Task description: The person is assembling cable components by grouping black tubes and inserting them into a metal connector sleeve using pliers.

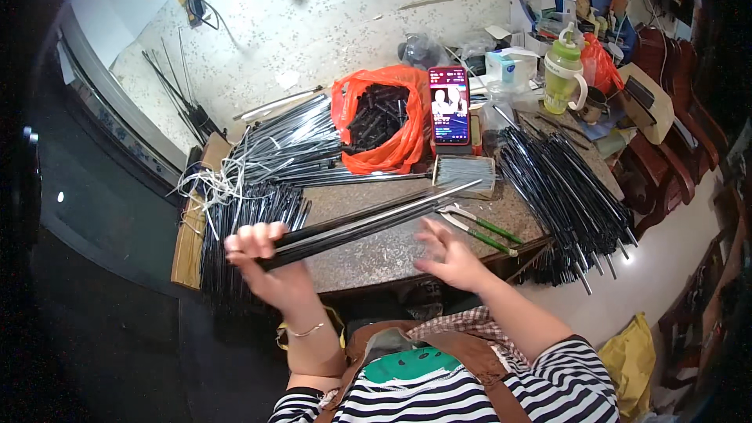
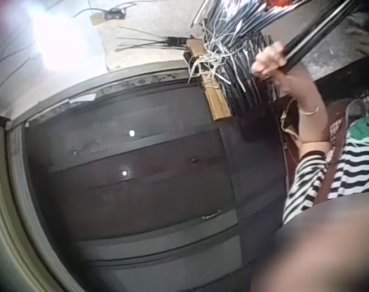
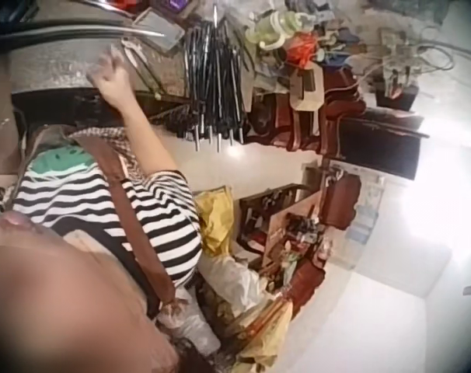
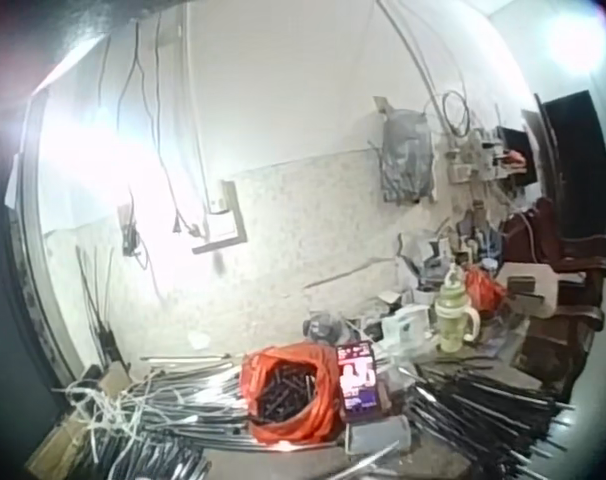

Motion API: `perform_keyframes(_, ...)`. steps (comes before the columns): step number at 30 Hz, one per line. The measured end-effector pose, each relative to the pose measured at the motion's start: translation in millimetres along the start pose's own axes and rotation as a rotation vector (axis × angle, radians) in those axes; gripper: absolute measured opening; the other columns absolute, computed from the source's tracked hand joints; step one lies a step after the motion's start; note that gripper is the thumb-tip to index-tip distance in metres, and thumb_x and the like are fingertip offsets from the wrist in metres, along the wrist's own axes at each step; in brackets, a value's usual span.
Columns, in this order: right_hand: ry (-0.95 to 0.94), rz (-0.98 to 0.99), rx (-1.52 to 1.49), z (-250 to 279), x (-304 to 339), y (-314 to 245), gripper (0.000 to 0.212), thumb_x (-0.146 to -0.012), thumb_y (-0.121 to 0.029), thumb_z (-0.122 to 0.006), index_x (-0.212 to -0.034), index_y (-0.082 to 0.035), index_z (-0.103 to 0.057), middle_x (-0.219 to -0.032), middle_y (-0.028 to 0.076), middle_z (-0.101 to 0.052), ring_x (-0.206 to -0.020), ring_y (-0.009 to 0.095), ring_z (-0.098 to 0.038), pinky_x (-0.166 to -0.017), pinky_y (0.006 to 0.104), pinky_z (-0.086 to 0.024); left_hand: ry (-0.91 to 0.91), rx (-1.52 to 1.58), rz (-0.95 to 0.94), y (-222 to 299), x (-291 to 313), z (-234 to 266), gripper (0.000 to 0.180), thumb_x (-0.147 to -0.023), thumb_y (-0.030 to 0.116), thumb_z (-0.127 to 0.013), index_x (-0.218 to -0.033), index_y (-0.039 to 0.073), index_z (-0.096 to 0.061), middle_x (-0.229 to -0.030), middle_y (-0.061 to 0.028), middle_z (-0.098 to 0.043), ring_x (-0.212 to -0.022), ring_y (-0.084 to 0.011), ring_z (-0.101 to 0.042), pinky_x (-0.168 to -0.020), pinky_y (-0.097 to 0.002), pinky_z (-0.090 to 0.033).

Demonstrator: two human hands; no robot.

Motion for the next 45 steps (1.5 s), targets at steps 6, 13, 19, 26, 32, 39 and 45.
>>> perform_keyframes(6,0.281,0.084,-0.684,16.4,-33.7,-79.7,0.018,-0.076,-0.016,-0.048,-0.086,-0.002,-0.044,-0.080,0.014,-0.055,-0.070,0.020,-0.055,-0.063,0.0310,-0.046,-0.527,0.052,0.530,-9.9,13.4,-16.2,0.038,-0.060,0.032,-0.064,-0.073,0.002,-0.045,-0.061,-0.0070,-0.044,-0.052,-0.0168,-0.043,-0.077,-0.0414,-0.034)
perform_keyframes(13,-0.123,0.334,0.435,-9.3,-32.6,-105.3,0.020,-0.067,-0.007,-0.058,-0.085,0.000,-0.052,-0.079,0.009,-0.056,-0.072,0.014,-0.054,-0.065,0.0237,-0.041,-0.780,-0.963,0.290,-35.4,-5.3,-43.4,0.069,-0.054,0.017,-0.070,-0.107,-0.006,-0.033,-0.093,-0.0127,-0.050,-0.088,-0.0189,-0.048,-0.076,-0.0292,-0.038)
perform_keyframes(19,-0.545,0.443,0.456,-6.0,-44.0,-93.3,0.020,-0.067,-0.012,-0.057,-0.085,-0.005,-0.053,-0.068,0.012,-0.054,-0.053,0.023,-0.050,-0.051,0.0260,-0.039,-1.018,-0.653,0.391,-42.4,-7.7,-24.4,0.025,-0.061,0.000,-0.062,-0.083,-0.005,-0.051,-0.079,-0.0086,-0.053,-0.073,-0.0136,-0.052,-0.065,-0.0246,-0.042)
perform_keyframes(26,0.599,0.693,0.521,6.3,-56.9,-87.2,0.038,-0.063,-0.014,-0.063,-0.095,0.001,-0.048,-0.072,0.006,-0.050,-0.056,0.011,-0.046,-0.055,0.0218,-0.039,-0.252,-0.884,0.433,-66.9,-12.2,-11.7,0.018,-0.065,-0.002,-0.057,-0.081,-0.004,-0.049,-0.076,-0.0048,-0.053,-0.067,-0.0074,-0.051,-0.059,-0.0179,-0.042)
perform_keyframes(32,0.270,0.322,0.093,6.1,-40.0,-84.7,0.013,-0.069,-0.003,-0.056,-0.080,0.002,-0.051,-0.063,0.001,-0.051,-0.050,0.005,-0.047,-0.044,0.0165,-0.038,-0.770,-0.539,0.414,-64.5,-34.7,-23.3,0.023,-0.065,0.007,-0.061,-0.083,-0.004,-0.052,-0.076,-0.0080,-0.055,-0.066,-0.0104,-0.052,-0.059,-0.0197,-0.043)
perform_keyframes(39,0.253,0.246,-0.019,11.2,-24.3,-79.9,0.013,-0.067,0.001,-0.055,-0.079,0.003,-0.049,-0.068,0.003,-0.048,-0.049,0.006,-0.049,-0.043,0.0166,-0.039,-0.373,-1.616,0.178,-117.4,-100.1,90.3,0.012,-0.068,0.007,-0.052,-0.079,0.005,-0.057,-0.077,-0.0072,-0.056,-0.069,-0.0197,-0.053,-0.057,-0.0274,-0.042)
perform_keyframes(45,0.197,0.355,0.228,16.6,-21.2,-78.8,0.017,-0.067,-0.005,-0.057,-0.080,0.000,-0.047,-0.062,0.003,-0.047,-0.045,0.006,-0.045,-0.040,0.0181,-0.035,-1.086,-2.207,0.102,-169.8,-67.1,113.8,0.013,-0.066,0.009,-0.043,-0.067,0.009,-0.055,-0.068,-0.0055,-0.053,-0.070,-0.0219,-0.050,-0.059,-0.0306,-0.043)
Point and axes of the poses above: each hand's wrist, its own x-axis away from the middle knuckle, its own z-axis out of the back of the hand, y = z × x, the point moved 3 cm from there along -x, towards the middle knuckle
